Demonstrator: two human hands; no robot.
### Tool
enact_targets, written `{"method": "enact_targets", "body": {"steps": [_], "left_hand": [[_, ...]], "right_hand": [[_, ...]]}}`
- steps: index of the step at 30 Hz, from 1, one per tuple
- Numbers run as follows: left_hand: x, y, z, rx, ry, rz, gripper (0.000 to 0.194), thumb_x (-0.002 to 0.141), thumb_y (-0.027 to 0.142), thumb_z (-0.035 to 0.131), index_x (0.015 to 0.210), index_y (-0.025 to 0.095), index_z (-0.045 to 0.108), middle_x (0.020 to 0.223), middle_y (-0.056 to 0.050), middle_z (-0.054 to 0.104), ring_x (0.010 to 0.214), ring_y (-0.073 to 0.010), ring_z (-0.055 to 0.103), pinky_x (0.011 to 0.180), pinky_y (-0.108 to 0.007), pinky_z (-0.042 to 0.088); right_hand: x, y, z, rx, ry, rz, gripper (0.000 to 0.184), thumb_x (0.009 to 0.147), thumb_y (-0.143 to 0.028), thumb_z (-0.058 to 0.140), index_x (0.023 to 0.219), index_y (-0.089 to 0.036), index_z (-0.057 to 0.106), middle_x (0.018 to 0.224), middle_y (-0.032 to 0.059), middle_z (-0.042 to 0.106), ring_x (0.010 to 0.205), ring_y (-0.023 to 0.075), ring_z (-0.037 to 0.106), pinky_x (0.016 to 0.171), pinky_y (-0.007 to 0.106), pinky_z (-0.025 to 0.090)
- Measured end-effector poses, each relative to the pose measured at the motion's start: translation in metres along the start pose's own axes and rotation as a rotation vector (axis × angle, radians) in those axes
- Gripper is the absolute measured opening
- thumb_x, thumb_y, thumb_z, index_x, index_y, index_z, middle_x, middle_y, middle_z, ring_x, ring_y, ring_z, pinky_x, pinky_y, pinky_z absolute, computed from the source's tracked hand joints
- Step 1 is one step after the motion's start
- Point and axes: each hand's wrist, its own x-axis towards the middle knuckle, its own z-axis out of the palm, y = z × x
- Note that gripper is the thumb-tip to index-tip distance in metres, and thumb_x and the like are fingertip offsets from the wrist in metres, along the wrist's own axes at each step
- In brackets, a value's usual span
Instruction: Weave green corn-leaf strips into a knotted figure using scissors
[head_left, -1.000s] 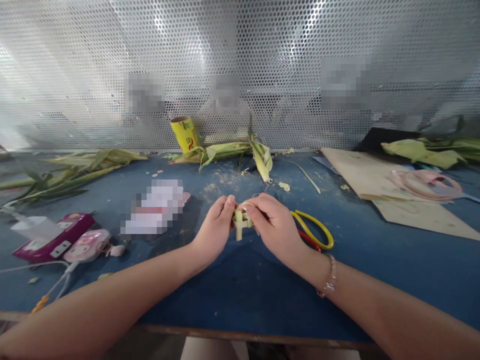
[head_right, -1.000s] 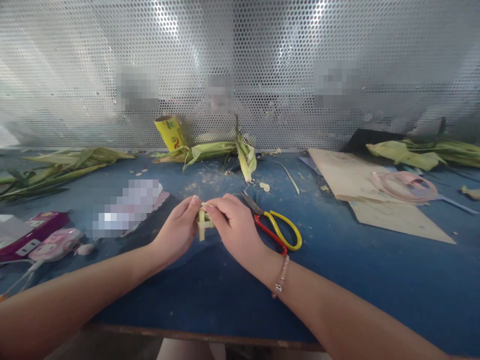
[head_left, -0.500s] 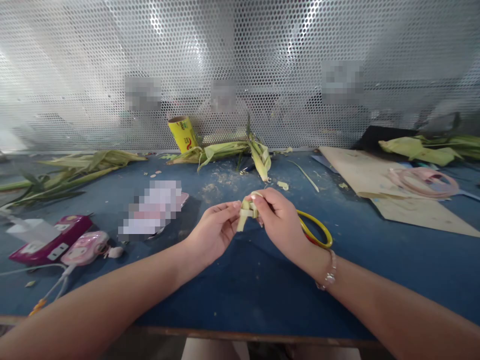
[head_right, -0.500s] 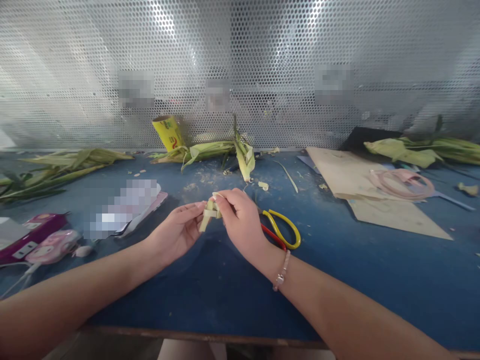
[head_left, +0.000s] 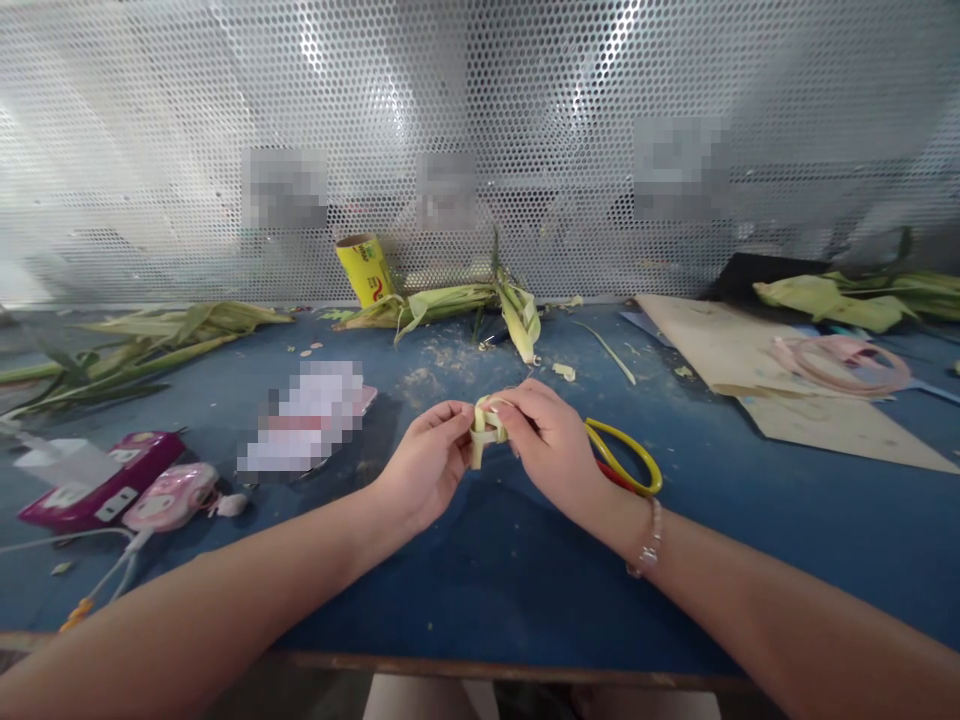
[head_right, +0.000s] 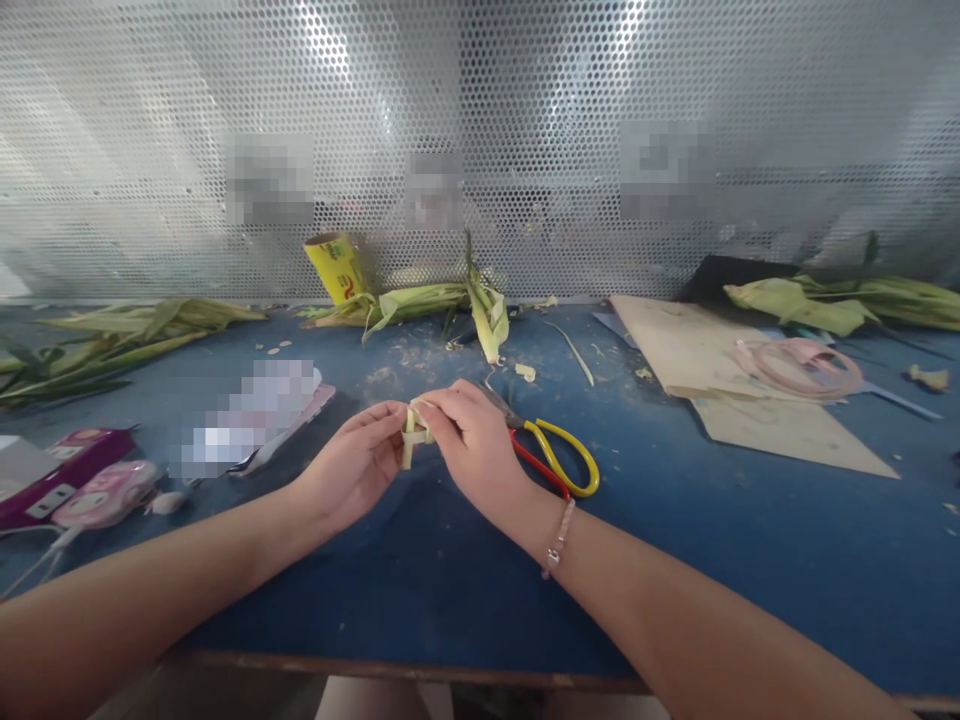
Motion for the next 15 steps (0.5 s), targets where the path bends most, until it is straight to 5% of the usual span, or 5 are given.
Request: {"method": "enact_targets", "body": {"steps": [10,15], "left_hand": [[-0.006,-0.011,0.001,0.511,0.048,0.38,0.02,0.09,0.033,0.034,0.073,0.022,0.035,0.043,0.008,0.039,0.039,-0.0076,0.036,0.041,-0.019,0.028],[-0.003,-0.012,-0.001,0.555,0.081,0.432,0.022,0.088,0.042,0.037,0.075,0.024,0.035,0.046,0.008,0.035,0.036,-0.0068,0.034,0.038,-0.02,0.025]], "right_hand": [[-0.005,-0.006,0.01,0.146,0.054,0.145,0.026,0.089,-0.03,0.042,0.088,-0.021,0.066,0.062,-0.0007,0.054,0.065,0.014,0.053,0.061,0.027,0.042],[-0.007,-0.007,0.012,0.21,0.06,0.166,0.024,0.088,-0.031,0.044,0.09,-0.021,0.066,0.062,-0.0013,0.054,0.053,0.0109,0.05,0.051,0.024,0.041]]}}
